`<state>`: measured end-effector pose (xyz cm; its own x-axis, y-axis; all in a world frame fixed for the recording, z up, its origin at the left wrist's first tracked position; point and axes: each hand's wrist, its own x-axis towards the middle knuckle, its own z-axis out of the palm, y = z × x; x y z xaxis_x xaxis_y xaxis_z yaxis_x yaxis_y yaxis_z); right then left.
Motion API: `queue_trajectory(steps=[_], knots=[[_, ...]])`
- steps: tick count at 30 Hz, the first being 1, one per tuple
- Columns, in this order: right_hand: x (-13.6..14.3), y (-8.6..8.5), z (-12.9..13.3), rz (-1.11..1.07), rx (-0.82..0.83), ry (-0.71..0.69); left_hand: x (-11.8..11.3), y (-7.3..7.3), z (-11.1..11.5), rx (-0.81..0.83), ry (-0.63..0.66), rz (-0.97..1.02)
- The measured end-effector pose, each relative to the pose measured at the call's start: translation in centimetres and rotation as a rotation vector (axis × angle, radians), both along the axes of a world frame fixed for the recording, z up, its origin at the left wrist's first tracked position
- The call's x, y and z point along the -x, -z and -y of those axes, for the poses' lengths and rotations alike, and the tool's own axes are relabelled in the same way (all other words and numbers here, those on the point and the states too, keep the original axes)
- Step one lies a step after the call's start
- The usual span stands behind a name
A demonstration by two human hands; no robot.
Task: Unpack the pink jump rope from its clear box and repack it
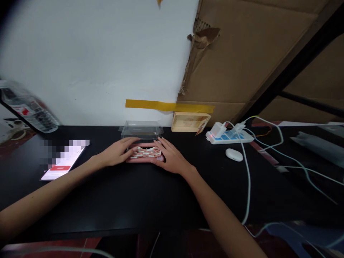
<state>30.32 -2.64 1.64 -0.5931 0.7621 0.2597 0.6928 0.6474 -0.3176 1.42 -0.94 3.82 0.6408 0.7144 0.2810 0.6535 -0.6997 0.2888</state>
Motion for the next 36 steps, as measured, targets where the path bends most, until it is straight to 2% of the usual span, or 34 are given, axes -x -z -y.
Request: queue_trajectory(steps=[3,8,16,21,31,36], knots=[[-0.1,0.1,0.0,0.003,0.033,-0.010,-0.4,1.2,0.7,0.027,0.034,-0.111],[0.8,0.4,0.2,0.019,-0.003,-0.009,-0.4,2.4,0.8,0.016,0.044,-0.136],[1.5,0.2,0.3,0.062,-0.004,-0.069,0.0,3.0,0.9,0.007,0.039,-0.136],[0.8,0.1,-0.1,0.022,0.038,-0.084,0.6,3.4,0.7,-0.008,0.043,-0.079],[-1.3,1.4,-0.9,-0.020,0.115,-0.014,2.7,4.1,1.0,0.051,-0.088,-0.105],[-1.2,1.1,-0.8,-0.015,0.126,0.004,2.6,3.9,1.0,0.054,-0.075,-0.127]])
